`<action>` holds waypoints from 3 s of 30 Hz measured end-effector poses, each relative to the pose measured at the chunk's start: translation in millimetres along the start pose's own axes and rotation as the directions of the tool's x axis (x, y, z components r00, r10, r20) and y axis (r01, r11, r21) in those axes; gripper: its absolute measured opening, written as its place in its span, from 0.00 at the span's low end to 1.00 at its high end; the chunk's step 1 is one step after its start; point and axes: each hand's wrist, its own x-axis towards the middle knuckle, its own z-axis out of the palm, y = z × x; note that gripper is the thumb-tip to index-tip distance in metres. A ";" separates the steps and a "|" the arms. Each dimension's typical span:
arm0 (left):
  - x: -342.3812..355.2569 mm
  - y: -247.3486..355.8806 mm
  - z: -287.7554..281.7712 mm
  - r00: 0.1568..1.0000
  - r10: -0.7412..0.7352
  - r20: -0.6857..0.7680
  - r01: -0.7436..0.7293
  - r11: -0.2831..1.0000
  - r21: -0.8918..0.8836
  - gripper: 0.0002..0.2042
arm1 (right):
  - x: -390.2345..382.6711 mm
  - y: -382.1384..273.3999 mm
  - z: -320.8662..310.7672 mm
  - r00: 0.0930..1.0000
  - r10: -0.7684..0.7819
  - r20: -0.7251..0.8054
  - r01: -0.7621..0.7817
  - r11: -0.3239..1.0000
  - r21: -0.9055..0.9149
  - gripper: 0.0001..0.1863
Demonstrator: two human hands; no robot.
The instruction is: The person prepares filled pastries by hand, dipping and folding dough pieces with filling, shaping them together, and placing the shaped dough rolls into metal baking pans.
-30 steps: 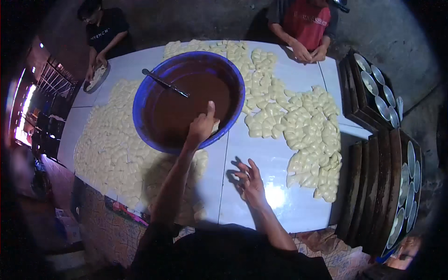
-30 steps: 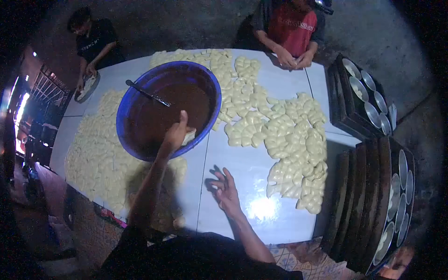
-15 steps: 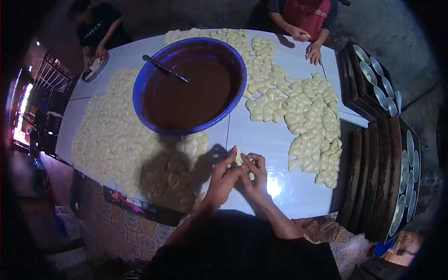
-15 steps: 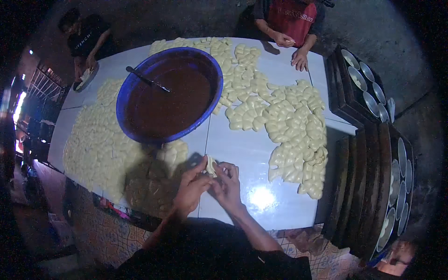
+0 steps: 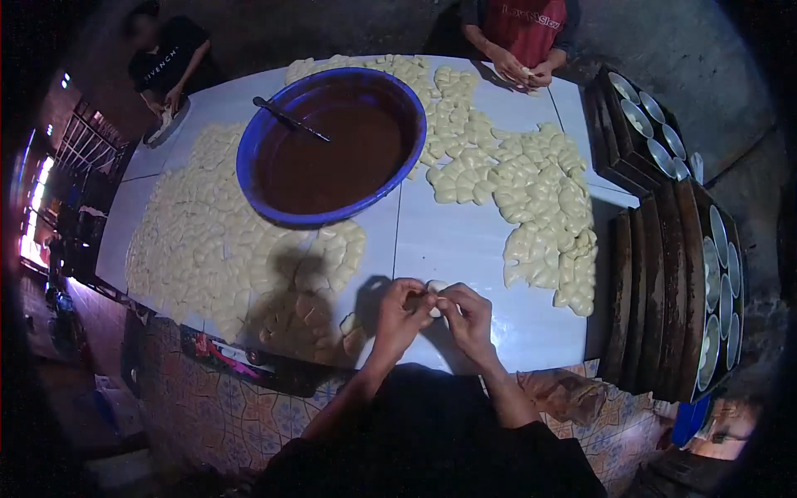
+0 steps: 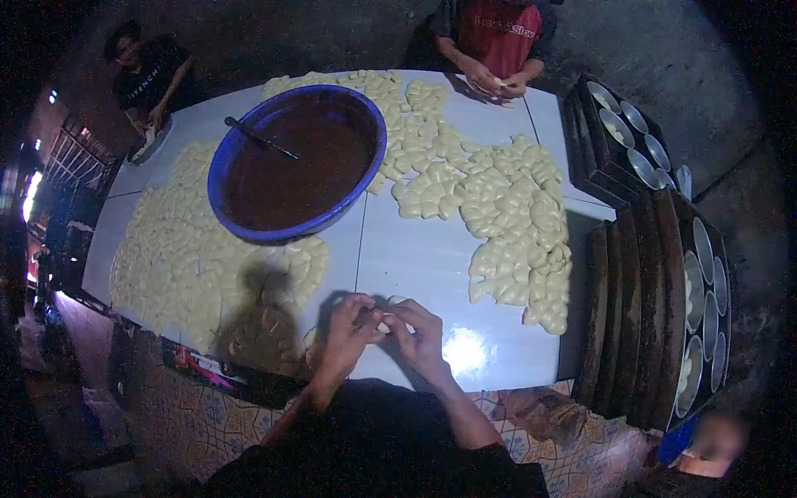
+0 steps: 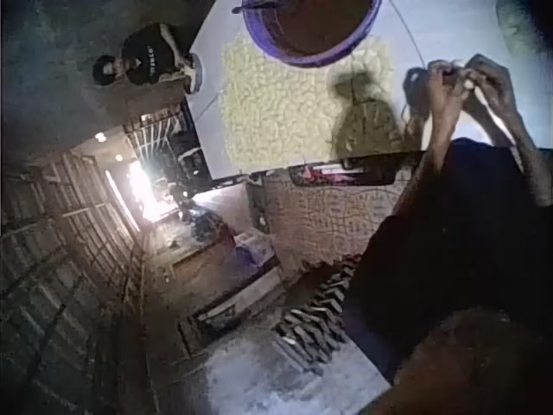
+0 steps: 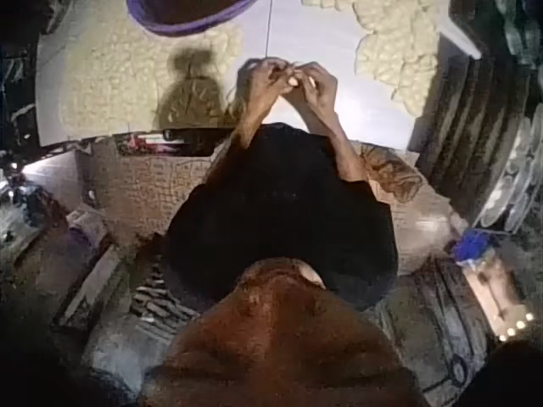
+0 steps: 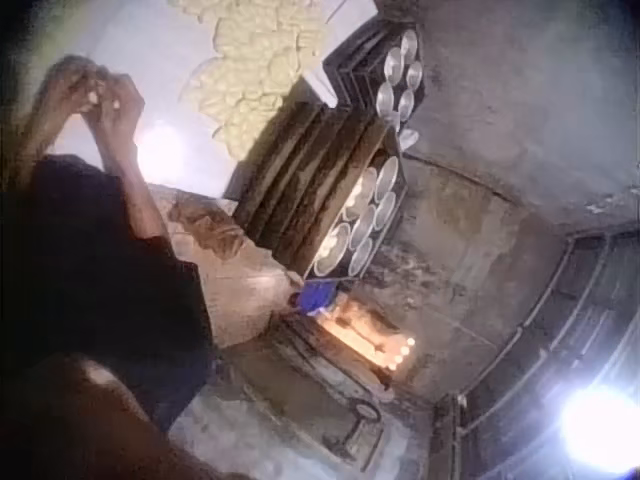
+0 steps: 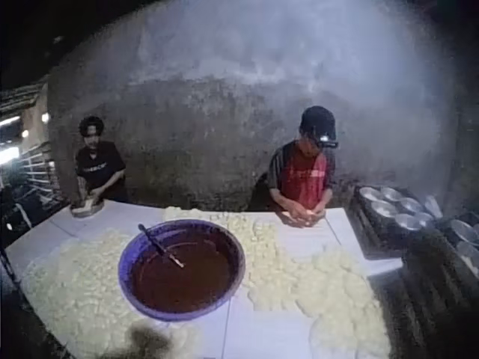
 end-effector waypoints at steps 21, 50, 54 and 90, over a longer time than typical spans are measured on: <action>-1.7 -43.7 -108.2 0.810 0.522 -0.267 -0.311 0.769 0.559 0.10 | 49.6 84.7 -17.8 0.959 0.271 0.080 -0.275 0.960 0.046 0.17; 3.5 -30.5 -68.9 0.953 0.210 0.218 -0.074 0.859 -0.506 0.15 | -34.0 17.4 -48.4 0.968 0.091 -0.233 -0.181 0.898 -0.402 0.14; -6.4 -16.2 -18.3 0.980 0.055 0.193 0.052 0.860 -0.508 0.22 | -33.7 -18.3 17.1 0.969 0.239 -0.065 -0.228 0.963 0.147 0.24; -18.8 -21.1 -17.2 0.935 0.321 0.152 -0.342 0.929 0.144 0.13 | -7.5 -35.6 20.1 0.967 0.051 -0.251 -0.033 0.996 0.078 0.13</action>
